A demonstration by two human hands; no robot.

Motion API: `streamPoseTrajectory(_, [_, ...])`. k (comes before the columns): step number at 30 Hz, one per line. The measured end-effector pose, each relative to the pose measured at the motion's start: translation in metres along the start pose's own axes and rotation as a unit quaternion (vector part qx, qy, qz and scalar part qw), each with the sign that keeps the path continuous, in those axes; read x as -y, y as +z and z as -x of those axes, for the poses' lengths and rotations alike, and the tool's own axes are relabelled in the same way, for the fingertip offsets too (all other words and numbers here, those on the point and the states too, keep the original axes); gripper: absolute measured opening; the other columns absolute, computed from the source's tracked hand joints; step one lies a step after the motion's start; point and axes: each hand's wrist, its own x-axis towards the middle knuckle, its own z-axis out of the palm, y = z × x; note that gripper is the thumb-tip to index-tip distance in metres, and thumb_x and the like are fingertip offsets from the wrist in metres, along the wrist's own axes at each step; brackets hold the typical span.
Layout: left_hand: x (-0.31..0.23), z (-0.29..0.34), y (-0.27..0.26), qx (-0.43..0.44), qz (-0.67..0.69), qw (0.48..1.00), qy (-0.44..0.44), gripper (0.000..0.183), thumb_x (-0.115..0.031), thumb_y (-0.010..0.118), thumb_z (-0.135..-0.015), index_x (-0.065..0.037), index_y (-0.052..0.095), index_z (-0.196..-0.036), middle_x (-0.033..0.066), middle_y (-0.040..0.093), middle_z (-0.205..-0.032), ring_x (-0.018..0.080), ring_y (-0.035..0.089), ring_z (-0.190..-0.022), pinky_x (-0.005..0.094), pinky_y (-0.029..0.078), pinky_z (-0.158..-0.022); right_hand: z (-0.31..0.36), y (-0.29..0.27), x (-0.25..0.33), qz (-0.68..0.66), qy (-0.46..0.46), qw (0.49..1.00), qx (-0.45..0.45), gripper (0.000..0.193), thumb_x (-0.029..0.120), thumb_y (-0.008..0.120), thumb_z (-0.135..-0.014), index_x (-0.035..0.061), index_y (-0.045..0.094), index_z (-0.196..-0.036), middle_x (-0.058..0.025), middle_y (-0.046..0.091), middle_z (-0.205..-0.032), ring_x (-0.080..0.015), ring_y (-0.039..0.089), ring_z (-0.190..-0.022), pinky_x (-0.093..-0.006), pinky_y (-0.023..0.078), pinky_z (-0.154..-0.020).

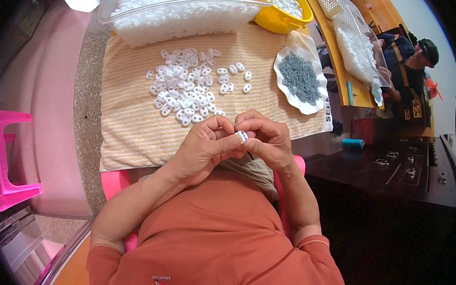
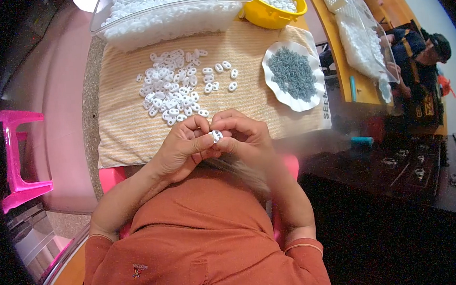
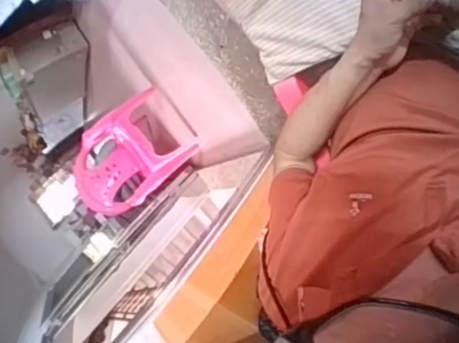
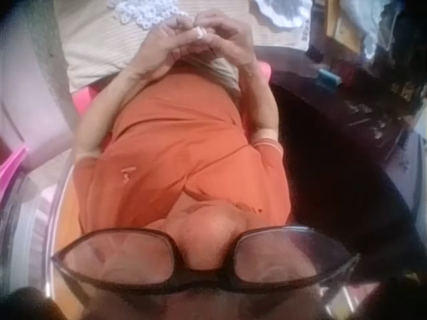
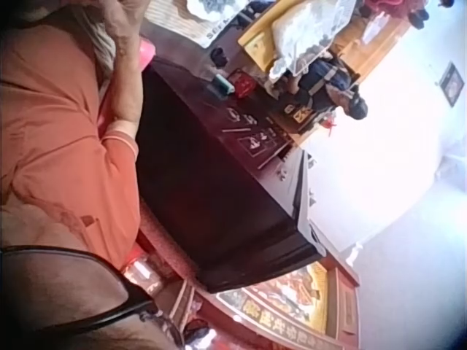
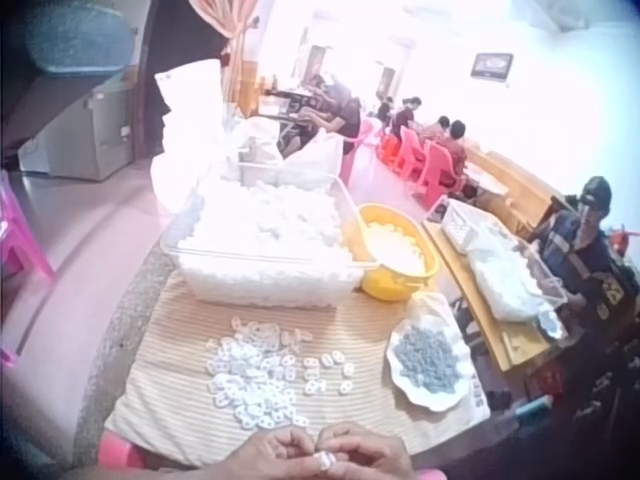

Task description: Assembling small white plastic components by threading them onto a black wire.

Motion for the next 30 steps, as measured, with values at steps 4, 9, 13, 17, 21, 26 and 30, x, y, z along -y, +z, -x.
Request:
streamPoseTrajectory(4, [0.0,0.0,0.003,0.011,0.007,1.0,0.004,0.013,-0.005,0.064,-0.09,-0.008,0.051,-0.094,0.0077,0.066,-0.098,0.0144,0.065,-0.087,0.027,0.055,-0.076,0.002,-0.001,0.003,0.038,-0.023,0.999,0.015,0.026,0.004,0.07,-0.083,-0.0049,0.063,-0.107,-0.0158,0.057,-0.11,-0.0163,0.056,-0.095,-0.0255,0.047,-0.08])
streamPoseTrajectory(9, [-0.001,-0.002,-0.001,0.046,0.019,0.999,0.016,0.015,-0.004,0.065,-0.089,-0.007,0.05,-0.093,0.0098,0.065,-0.097,0.0159,0.065,-0.087,0.0285,0.055,-0.077,0.002,0.0,0.006,0.104,-0.037,0.994,0.022,0.026,0.006,0.07,-0.084,-0.0051,0.063,-0.107,-0.0163,0.058,-0.109,-0.0169,0.057,-0.093,-0.0262,0.047,-0.08])
streamPoseTrajectory(13, [-0.003,0.0,0.0,0.048,0.022,0.999,0.011,0.016,-0.003,0.065,-0.089,-0.006,0.049,-0.092,0.0094,0.065,-0.095,0.0156,0.065,-0.085,0.0277,0.055,-0.076,0.002,0.001,0.009,0.171,-0.068,0.982,0.032,0.027,0.009,0.071,-0.084,-0.0048,0.063,-0.106,-0.0165,0.059,-0.107,-0.0166,0.057,-0.091,-0.0262,0.047,-0.078])
streamPoseTrajectory(17, [0.0,0.0,-0.005,0.048,0.01,0.999,0.014,0.018,-0.003,0.067,-0.088,-0.007,0.049,-0.089,0.0081,0.065,-0.092,0.0143,0.065,-0.084,0.0257,0.054,-0.075,0.001,0.004,0.011,0.177,-0.085,0.98,0.03,0.028,0.011,0.072,-0.084,-0.0048,0.063,-0.105,-0.0167,0.059,-0.105,-0.0158,0.057,-0.089,-0.0253,0.046,-0.076])
streamPoseTrajectory(21, [0.0,-0.001,-0.003,0.043,0.016,0.999,0.013,0.017,-0.004,0.067,-0.088,-0.007,0.05,-0.088,0.0082,0.065,-0.094,0.0135,0.065,-0.086,0.0254,0.054,-0.076,0.001,0.001,0.009,0.181,-0.088,0.979,0.025,0.028,0.01,0.072,-0.083,-0.0047,0.063,-0.105,-0.0168,0.06,-0.105,-0.0157,0.056,-0.089,-0.0248,0.046,-0.076])
streamPoseTrajectory(26, [-0.004,-0.001,-0.002,0.054,0.021,0.998,0.001,0.014,-0.005,0.066,-0.089,-0.007,0.052,-0.091,0.0096,0.066,-0.099,0.0136,0.065,-0.088,0.0261,0.053,-0.079,0.0,0.0,0.008,0.175,-0.089,0.98,0.021,0.029,0.009,0.073,-0.082,-0.0048,0.063,-0.106,-0.0173,0.06,-0.105,-0.0174,0.058,-0.092,-0.0263,0.047,-0.078])
streamPoseTrajectory(30, [-0.005,-0.002,-0.003,0.062,0.018,0.998,-0.006,0.013,-0.006,0.065,-0.09,-0.007,0.052,-0.093,0.0108,0.066,-0.103,0.0138,0.065,-0.09,0.0263,0.053,-0.081,0.0,-0.001,0.008,0.175,-0.093,0.98,0.022,0.032,0.008,0.074,-0.081,-0.0048,0.063,-0.107,-0.0174,0.06,-0.106,-0.0189,0.058,-0.094,-0.0276,0.047,-0.08])
